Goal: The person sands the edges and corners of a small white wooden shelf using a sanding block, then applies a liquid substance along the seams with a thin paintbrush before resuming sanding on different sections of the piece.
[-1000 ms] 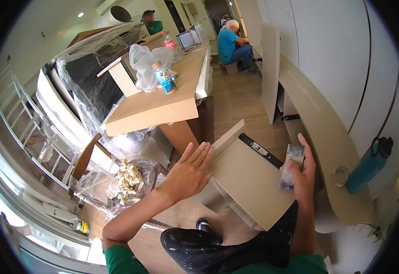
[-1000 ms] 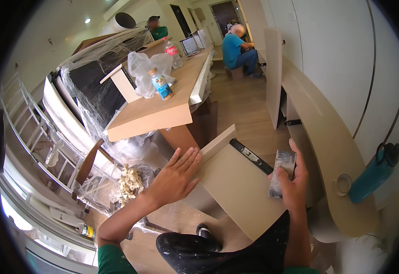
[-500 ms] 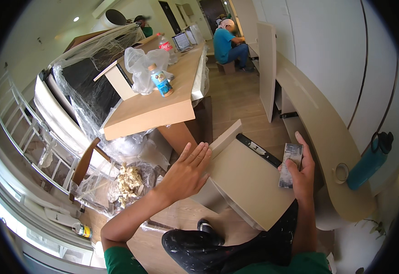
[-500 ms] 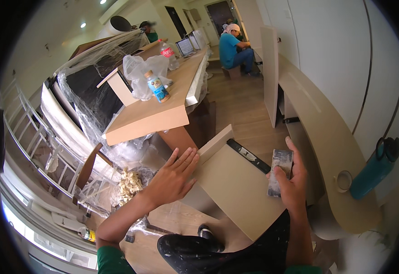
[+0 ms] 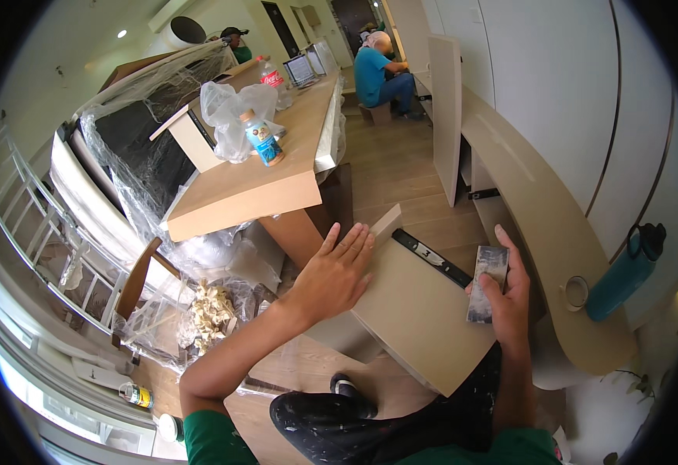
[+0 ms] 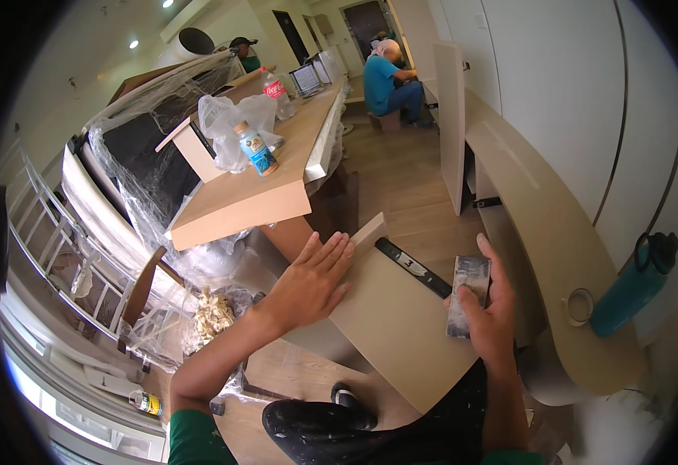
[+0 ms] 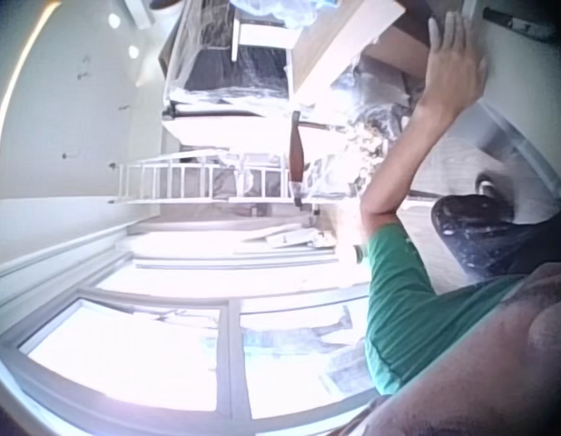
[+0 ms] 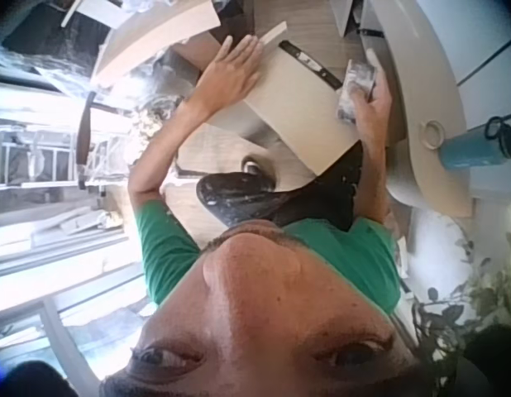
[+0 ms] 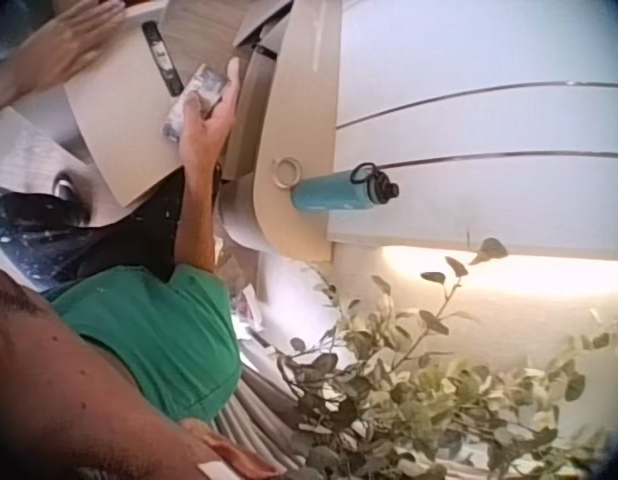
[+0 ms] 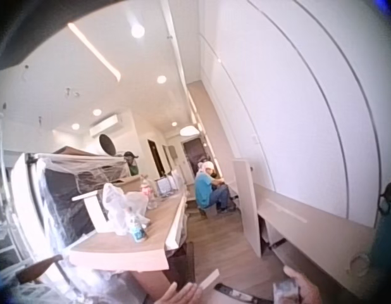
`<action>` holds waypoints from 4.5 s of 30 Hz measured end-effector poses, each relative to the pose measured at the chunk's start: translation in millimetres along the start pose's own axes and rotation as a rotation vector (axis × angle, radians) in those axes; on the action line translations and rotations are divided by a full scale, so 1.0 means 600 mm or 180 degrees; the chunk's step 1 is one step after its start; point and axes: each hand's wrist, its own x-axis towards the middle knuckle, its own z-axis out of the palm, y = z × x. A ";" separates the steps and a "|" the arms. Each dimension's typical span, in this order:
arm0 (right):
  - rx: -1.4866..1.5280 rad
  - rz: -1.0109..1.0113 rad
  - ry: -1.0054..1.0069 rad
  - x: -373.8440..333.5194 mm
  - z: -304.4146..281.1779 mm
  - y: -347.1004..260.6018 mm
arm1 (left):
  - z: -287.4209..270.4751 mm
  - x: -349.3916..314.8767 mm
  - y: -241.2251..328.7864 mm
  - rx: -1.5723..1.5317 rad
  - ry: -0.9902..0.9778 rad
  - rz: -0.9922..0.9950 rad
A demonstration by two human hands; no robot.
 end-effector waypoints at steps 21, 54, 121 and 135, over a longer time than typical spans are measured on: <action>-0.0036 0.0013 -0.0027 -0.001 0.002 -0.001 | -0.038 -0.086 0.015 0.0143 -0.0250 -0.0130; -0.0041 0.0081 -0.0030 -0.001 0.006 -0.009 | -0.163 -0.070 -0.587 -0.0266 -0.1114 -0.4045; -0.3196 -0.1907 -0.0991 0.073 0.139 -0.036 | 0.134 -0.227 0.040 -0.4047 0.2505 -0.2276; -0.3532 -0.2064 -0.1694 0.091 0.205 0.031 | 0.173 -0.220 0.064 -0.3808 0.3167 -0.2606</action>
